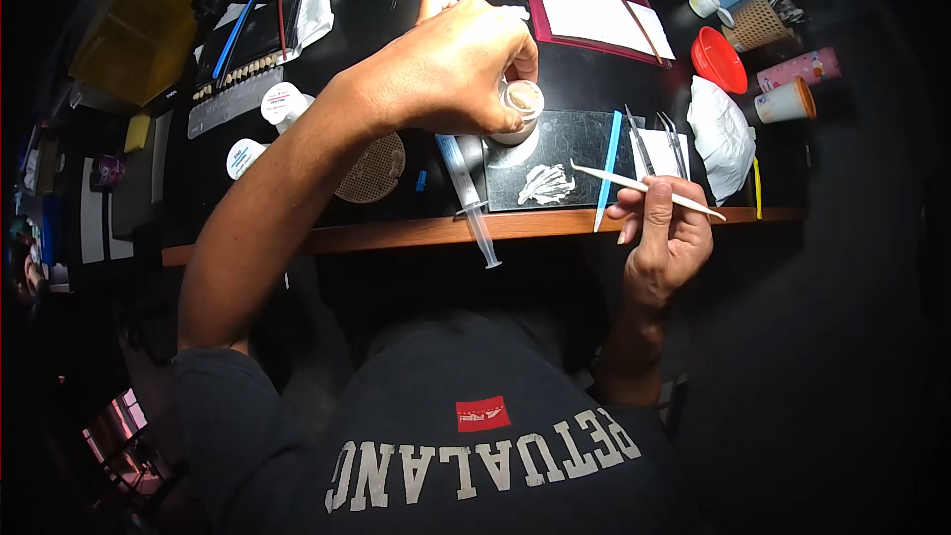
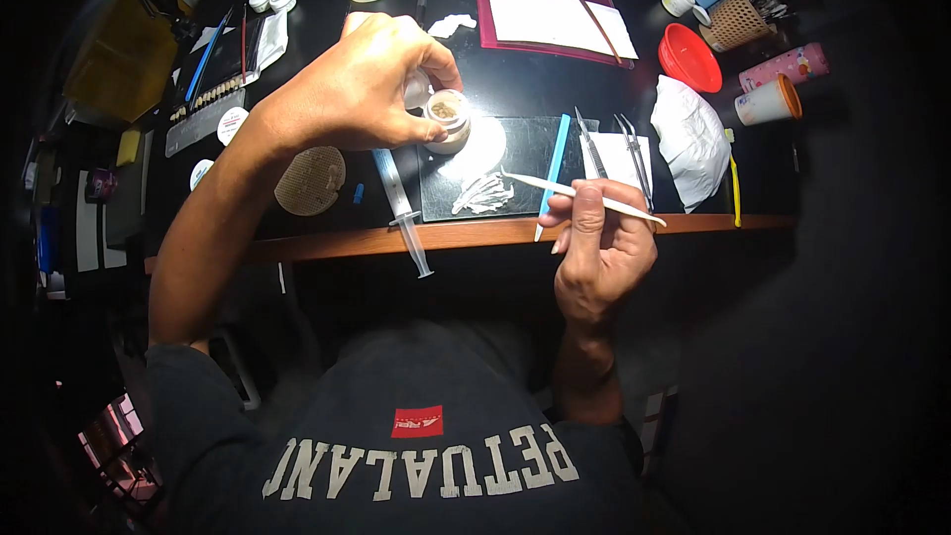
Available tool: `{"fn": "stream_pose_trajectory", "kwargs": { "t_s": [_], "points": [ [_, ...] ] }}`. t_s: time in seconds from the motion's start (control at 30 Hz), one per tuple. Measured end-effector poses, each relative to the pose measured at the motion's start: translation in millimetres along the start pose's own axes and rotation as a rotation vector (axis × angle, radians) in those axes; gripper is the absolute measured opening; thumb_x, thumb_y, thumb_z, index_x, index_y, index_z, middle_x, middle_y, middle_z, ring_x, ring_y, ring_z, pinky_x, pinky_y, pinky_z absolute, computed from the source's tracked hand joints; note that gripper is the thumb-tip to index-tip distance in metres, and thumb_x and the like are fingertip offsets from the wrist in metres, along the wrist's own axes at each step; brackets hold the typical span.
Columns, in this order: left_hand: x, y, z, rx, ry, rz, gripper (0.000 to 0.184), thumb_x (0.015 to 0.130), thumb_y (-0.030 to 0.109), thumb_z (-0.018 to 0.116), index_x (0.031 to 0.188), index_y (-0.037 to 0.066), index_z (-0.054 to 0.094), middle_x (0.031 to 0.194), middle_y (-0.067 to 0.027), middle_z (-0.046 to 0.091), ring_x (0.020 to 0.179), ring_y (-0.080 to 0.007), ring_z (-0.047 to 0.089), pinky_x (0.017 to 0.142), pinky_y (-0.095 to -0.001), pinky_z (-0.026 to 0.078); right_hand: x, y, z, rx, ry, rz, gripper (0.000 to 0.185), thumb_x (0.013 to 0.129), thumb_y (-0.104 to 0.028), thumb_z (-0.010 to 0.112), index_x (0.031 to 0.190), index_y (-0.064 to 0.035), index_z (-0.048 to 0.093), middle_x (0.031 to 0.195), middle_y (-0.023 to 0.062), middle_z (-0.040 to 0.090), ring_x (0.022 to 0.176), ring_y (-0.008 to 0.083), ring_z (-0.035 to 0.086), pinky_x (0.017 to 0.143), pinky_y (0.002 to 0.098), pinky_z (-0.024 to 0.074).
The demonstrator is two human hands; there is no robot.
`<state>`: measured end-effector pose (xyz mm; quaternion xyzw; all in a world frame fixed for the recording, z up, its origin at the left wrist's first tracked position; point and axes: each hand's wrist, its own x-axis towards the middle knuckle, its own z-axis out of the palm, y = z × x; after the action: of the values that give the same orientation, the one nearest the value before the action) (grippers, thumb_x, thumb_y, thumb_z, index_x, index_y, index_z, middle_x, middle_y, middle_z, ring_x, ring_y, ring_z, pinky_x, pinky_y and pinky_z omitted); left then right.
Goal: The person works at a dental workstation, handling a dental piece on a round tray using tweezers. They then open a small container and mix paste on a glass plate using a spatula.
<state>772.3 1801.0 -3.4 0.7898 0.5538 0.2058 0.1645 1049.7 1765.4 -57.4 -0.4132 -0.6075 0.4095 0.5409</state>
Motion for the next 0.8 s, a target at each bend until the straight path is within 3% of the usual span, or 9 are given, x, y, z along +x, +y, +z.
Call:
{"fn": "stream_pose_trajectory", "kwargs": {
  "t_s": [0.23,0.4,0.8],
  "points": [
    [-1.2,-1.6,1.5,0.022,0.035,0.031,0.035,0.069,0.026,0.086,0.096,0.004,0.079,0.087,-0.0136,0.077,0.089,-0.0303,0.074,0.101,-0.0441,0.047,-22.2,17.5,-14.0,0.060,0.006,0.103,0.017,0.108,-0.014,0.061,0.103,0.0018,0.062,0.078,0.0127,0.071,0.061,0.0110,0.066,0.051,0.0181,0.0456],
    [0.6,-1.3,-0.7,-0.002,-0.006,-0.006,0.036,0.069,0.027,0.086,0.097,0.005,0.079,0.087,-0.0136,0.076,0.090,-0.0299,0.073,0.099,-0.0420,0.047,-37.1,19.5,-6.5,0.080,0.028,0.112,0.018,0.108,-0.014,0.061,0.104,0.0037,0.061,0.081,0.0159,0.071,0.061,0.0148,0.069,0.051,0.0203,0.0524],
    [0.8,-2.6,1.9,-0.009,0.006,0.014,0.034,0.070,0.025,0.085,0.096,0.004,0.079,0.088,-0.0141,0.077,0.089,-0.0299,0.074,0.098,-0.0429,0.048,-50.7,20.8,10.3,0.135,0.020,0.126,0.018,0.108,-0.013,0.060,0.107,0.0056,0.059,0.085,0.0197,0.072,0.067,0.0188,0.073,0.054,0.0230,0.0578]
  ]
}}
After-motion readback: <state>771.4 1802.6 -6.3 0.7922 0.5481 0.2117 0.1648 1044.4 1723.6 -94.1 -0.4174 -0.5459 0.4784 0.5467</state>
